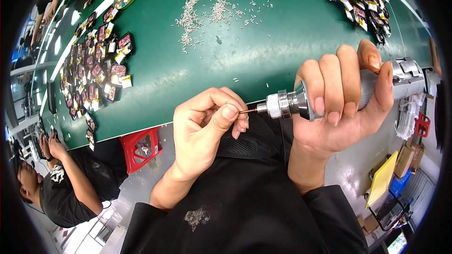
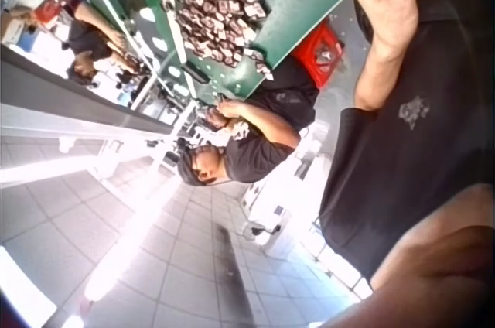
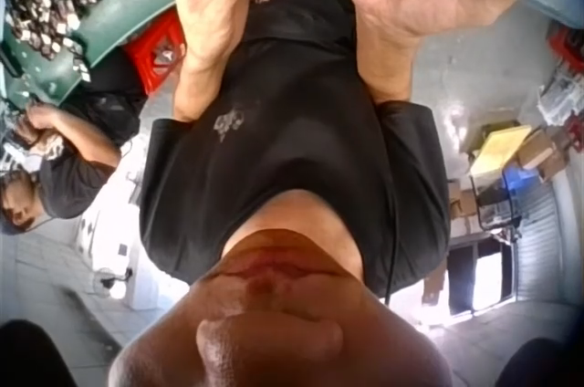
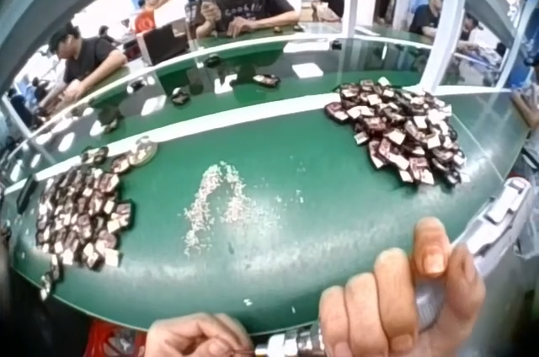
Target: Using an electric screwdriver to fasten small components on an assembly line.
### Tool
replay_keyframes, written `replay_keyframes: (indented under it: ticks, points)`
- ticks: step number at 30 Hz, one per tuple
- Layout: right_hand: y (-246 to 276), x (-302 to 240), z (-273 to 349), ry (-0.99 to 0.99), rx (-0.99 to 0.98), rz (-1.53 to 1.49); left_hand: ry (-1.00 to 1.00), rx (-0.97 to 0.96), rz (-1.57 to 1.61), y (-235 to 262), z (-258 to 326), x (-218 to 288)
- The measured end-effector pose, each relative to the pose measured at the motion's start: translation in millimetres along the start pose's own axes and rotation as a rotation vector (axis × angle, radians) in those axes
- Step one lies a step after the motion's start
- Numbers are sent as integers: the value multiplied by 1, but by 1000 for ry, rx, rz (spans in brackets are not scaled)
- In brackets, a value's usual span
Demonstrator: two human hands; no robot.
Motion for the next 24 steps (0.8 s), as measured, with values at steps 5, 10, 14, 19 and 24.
replay_keyframes:
  ticks: [5,10,14,19,24]
  points:
    - [3,-3,-1,40,-43,61,-201,103,-307,-3,-2,8]
    - [11,-2,-12,50,25,99,-446,157,-547,-7,-11,15]
    - [17,-9,-13,100,109,49,-355,140,-563,-16,-14,17]
    - [32,-7,-14,141,338,-13,-542,-34,-712,-23,-26,28]
    - [61,-31,-17,242,448,2,-947,257,-1318,23,-78,123]
Point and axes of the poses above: each hand's wrist, its own z-axis away from the middle knuckle, its own y-axis out of the back of the hand, x = y × z, the point moved 6 cm from there along -z, towards the middle knuckle, and after that the axes turned 12 degrees about x, right-handed, at the moved point
